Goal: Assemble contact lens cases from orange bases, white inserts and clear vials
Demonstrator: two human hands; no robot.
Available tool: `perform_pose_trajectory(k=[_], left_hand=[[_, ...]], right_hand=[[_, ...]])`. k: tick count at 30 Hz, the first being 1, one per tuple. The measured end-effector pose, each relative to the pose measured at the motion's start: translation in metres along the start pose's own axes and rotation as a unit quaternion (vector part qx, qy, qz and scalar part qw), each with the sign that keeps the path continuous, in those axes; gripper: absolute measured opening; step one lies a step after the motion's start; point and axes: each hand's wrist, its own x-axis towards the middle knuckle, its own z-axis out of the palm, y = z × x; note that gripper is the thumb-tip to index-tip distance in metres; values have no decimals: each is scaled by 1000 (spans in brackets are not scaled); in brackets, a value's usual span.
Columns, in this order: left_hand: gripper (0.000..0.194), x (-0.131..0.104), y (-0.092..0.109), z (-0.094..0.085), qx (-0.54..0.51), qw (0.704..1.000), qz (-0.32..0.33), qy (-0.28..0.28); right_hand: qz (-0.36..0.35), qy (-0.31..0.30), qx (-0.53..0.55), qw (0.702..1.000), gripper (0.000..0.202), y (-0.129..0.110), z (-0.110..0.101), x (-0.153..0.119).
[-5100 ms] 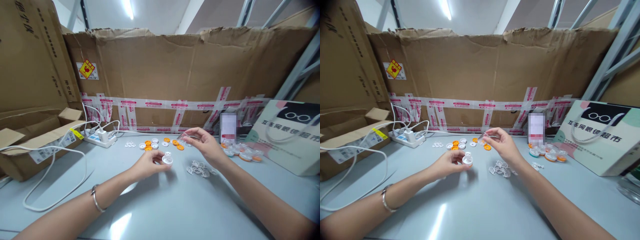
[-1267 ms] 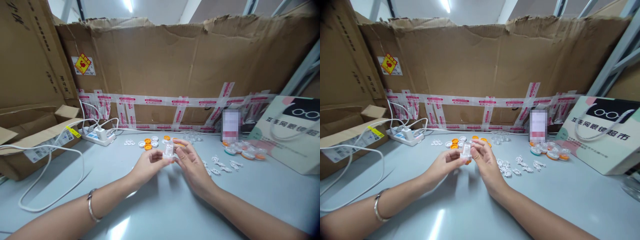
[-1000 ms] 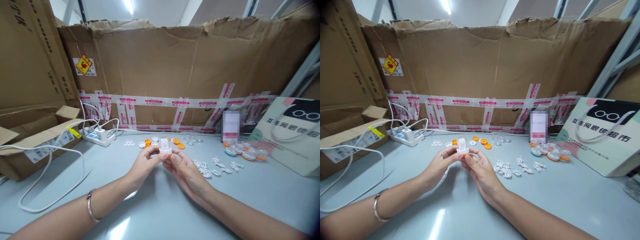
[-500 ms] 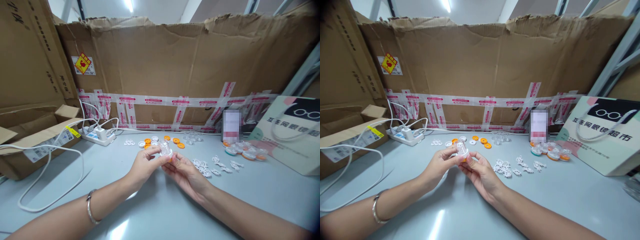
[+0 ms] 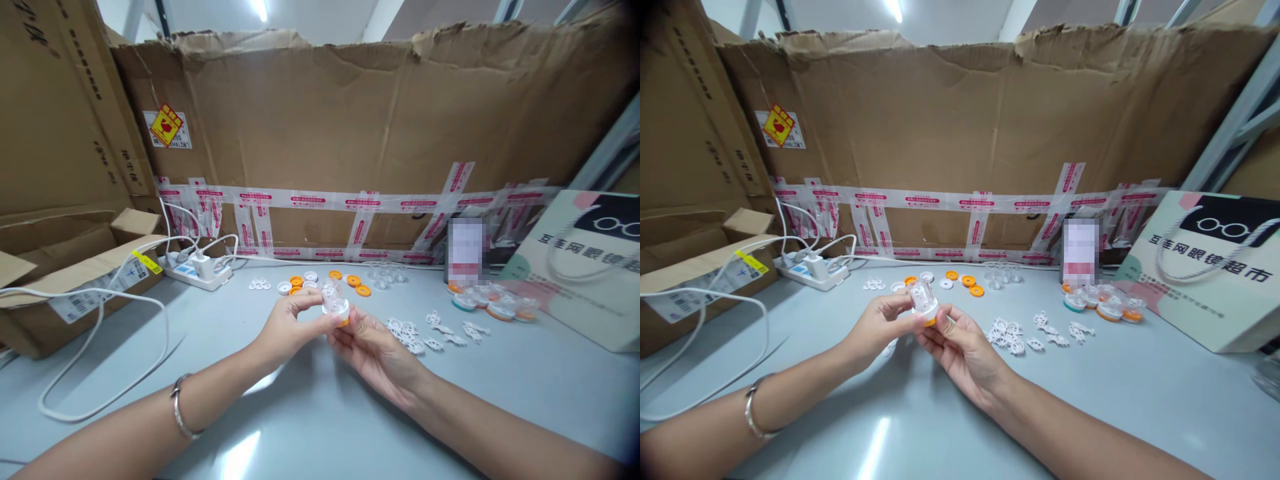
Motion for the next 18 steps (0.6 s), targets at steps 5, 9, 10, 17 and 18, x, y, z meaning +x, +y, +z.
perform_pose_trajectory(k=[5, 9, 10, 17, 18], left_hand=[[22, 2, 1, -4, 68, 997, 33, 2], [20, 3, 5, -5, 114, 992, 58, 2], [20, 3, 5, -5, 125, 990, 61, 4], [20, 2, 3, -4, 172, 983, 62, 19], [20, 3, 3, -4, 171, 983, 59, 20]], right_hand=[[-13, 13, -17, 1000, 13, -1, 1, -1], [-22, 26, -27, 999, 18, -3, 1, -2], [-27, 32, -28, 999, 18, -3, 1, -2], [-72, 90, -30, 993, 25, 1, 1, 0], [-71, 96, -28, 992, 25, 1, 1, 0]])
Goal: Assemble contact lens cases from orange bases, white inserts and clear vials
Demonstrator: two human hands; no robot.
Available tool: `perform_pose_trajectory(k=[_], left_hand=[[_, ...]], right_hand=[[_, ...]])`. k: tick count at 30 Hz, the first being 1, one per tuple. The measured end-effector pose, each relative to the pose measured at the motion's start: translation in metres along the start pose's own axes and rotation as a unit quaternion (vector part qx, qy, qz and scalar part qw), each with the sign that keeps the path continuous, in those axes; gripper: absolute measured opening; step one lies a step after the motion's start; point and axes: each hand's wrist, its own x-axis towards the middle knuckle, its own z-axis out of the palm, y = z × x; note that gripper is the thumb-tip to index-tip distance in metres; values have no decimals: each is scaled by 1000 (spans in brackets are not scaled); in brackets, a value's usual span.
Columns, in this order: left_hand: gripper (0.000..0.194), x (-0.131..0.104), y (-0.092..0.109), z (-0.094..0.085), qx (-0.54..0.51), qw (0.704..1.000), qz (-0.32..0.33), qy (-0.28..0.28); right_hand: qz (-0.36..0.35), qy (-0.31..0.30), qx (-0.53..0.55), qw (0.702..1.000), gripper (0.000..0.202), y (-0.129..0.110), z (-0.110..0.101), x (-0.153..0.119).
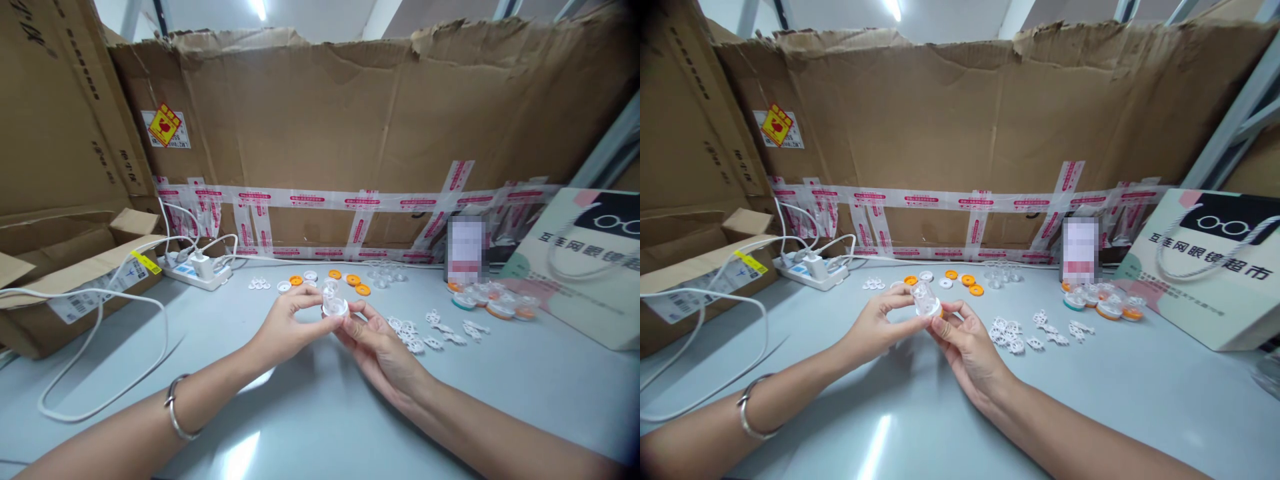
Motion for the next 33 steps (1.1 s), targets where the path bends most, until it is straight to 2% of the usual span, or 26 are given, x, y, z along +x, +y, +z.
perform_pose_trajectory(k=[7, 14, 17, 21, 27, 33], left_hand=[[19, 3, -5, 0, -6, 1000, -7, -24], [20, 0, -16, 5, 62, 997, 43, 6], [19, -1, -17, 7, 100, 994, 44, 10], [19, -1, -16, 7, 135, 990, 41, 8], [22, 0, -19, 3, 190, 979, 78, -6], [25, 2, -22, 2, 177, 982, 67, -19]], right_hand=[[53, 43, 12, 998, 17, 0, 0, -1], [65, 82, 26, 994, 14, -2, -3, 2], [63, 107, 18, 992, 15, -3, -4, 1], [80, 90, 9, 993, 20, -5, -4, 2], [94, 61, -10, 994, 18, -9, -3, 1], [97, 86, -8, 992, 16, -8, -3, 1]])
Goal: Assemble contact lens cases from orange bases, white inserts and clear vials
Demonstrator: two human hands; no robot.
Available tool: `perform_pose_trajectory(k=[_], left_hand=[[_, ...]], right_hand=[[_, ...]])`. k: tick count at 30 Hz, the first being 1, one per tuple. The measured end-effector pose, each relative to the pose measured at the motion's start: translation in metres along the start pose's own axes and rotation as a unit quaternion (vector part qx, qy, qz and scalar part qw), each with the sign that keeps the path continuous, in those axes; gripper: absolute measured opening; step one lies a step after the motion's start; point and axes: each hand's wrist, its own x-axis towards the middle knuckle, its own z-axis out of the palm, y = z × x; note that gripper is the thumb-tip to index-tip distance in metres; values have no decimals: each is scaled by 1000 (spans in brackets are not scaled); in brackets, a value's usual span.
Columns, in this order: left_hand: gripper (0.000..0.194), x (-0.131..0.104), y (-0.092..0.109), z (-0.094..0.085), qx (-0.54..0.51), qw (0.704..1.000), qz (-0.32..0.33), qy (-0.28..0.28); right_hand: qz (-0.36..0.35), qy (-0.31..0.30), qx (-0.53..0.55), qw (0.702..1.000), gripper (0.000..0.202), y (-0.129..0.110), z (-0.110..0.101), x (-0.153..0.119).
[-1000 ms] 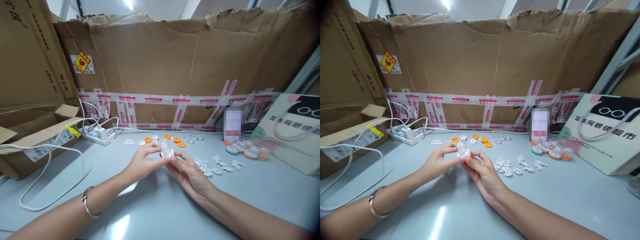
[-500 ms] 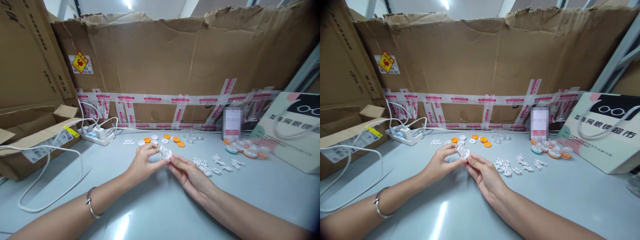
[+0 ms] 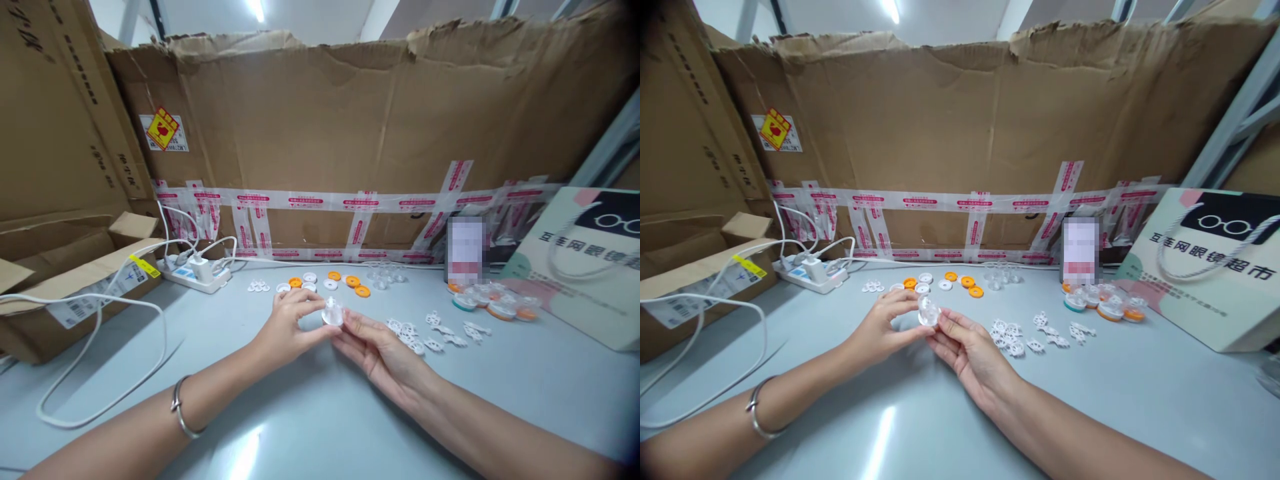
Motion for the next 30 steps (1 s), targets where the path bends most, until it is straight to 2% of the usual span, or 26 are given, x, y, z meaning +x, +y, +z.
perform_pose_trajectory(k=[5, 11, 16, 22, 30], left_hand=[[28, 0, 3, 0, -55, 998, -35, -9], [27, 0, 9, 0, -121, 992, -30, 5], [24, 4, 11, -3, -213, 973, -87, 7], [27, 3, 6, 3, -311, 946, -90, 1], [28, 3, 2, 3, -326, 941, -85, -18]], right_hand=[[5, 9, -4, 1000, 19, 0, 0, 0], [6, -11, -12, 1000, 22, -2, 1, -3], [-12, -37, 5, 999, 24, -3, 3, -3], [-30, 7, 20, 999, 19, 2, 4, -5], [-9, -24, 50, 998, 16, 6, 1, -8]])
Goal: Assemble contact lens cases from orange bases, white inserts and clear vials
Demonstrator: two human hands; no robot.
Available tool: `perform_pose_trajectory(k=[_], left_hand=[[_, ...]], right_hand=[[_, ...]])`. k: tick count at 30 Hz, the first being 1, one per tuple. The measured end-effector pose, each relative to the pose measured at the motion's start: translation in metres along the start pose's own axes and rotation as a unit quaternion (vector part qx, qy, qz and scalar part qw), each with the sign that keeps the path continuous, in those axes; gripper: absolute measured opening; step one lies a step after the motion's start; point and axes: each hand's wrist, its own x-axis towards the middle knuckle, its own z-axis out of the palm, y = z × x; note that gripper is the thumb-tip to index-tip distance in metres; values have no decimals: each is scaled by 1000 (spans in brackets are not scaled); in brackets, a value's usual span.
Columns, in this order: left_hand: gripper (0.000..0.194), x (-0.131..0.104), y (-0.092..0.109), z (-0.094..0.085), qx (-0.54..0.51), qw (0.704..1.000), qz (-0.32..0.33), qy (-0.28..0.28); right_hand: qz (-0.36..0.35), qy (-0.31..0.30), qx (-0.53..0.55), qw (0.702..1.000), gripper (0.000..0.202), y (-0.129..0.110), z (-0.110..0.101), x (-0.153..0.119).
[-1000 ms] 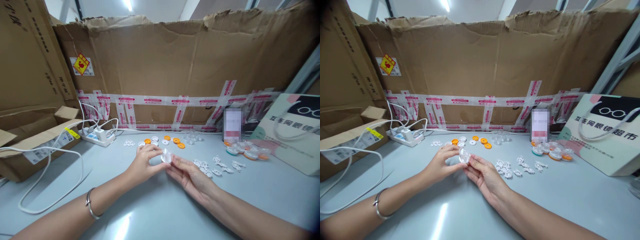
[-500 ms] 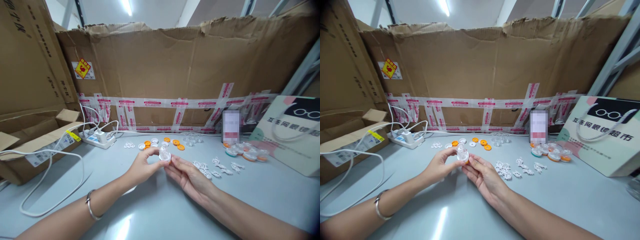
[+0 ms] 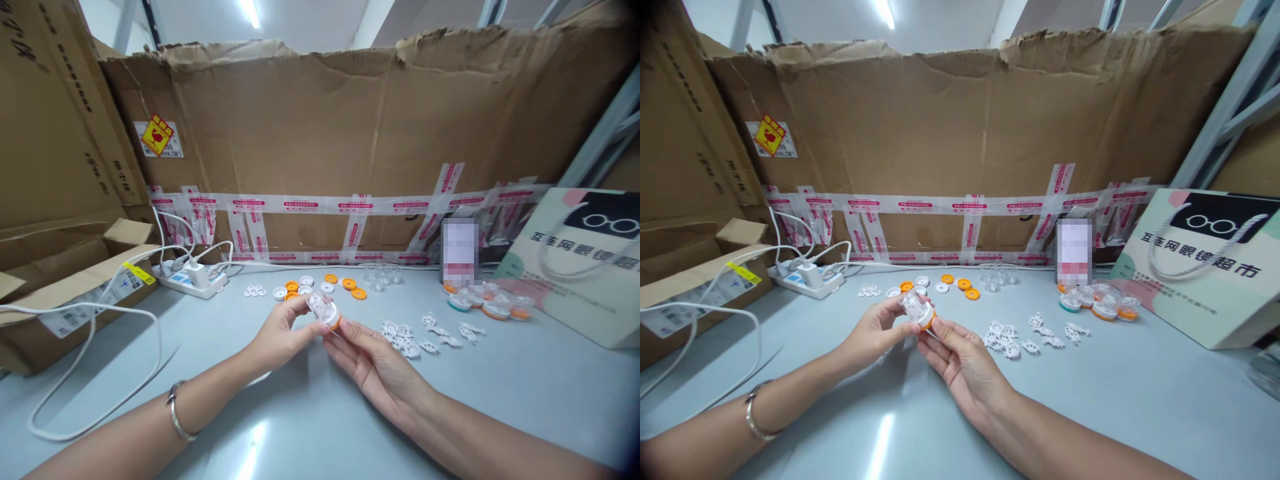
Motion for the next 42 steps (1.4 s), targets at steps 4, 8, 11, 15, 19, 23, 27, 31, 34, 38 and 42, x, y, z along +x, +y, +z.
perform_pose_trajectory(k=[4, 8, 11, 15, 19, 23, 27, 31, 34, 38, 42], left_hand=[[30, 0, 0, 0, 36, 999, -3, 2], [29, -2, 3, 3, 46, 999, -2, 15], [27, -3, 5, 6, 56, 998, -6, 28], [27, -2, 6, 9, 65, 998, -18, 17], [29, -2, 6, 7, 87, 996, -23, -12], [47, -4, 12, 2, 146, 989, 30, -16], [35, -5, 18, -2, 231, 962, 140, 30], [24, -4, 15, -1, 269, 946, 175, 47], [23, -5, 12, -1, 275, 942, 183, 55], [23, -5, 12, -3, 290, 935, 197, 47], [25, -6, 10, -2, 301, 927, 220, 27]], right_hand=[[1, -16, 22, 1000, 19, 0, 0, 0], [1, 2, 37, 999, 14, 2, 2, -2], [4, 7, 56, 998, 11, 5, 4, -4], [7, 16, 60, 998, 11, 6, 4, -5], [-8, 26, 24, 999, 11, 5, 4, -3], [-34, 16, 12, 999, 11, 4, 3, 0], [-28, 23, 23, 999, 11, 5, 1, 1], [-13, 30, 27, 999, 11, 6, -1, 2], [-6, 22, 28, 999, 10, 6, -3, 3], [-7, 12, 16, 1000, 10, 6, -4, 5], [-22, 11, 0, 1000, 9, 8, -7, 8]])
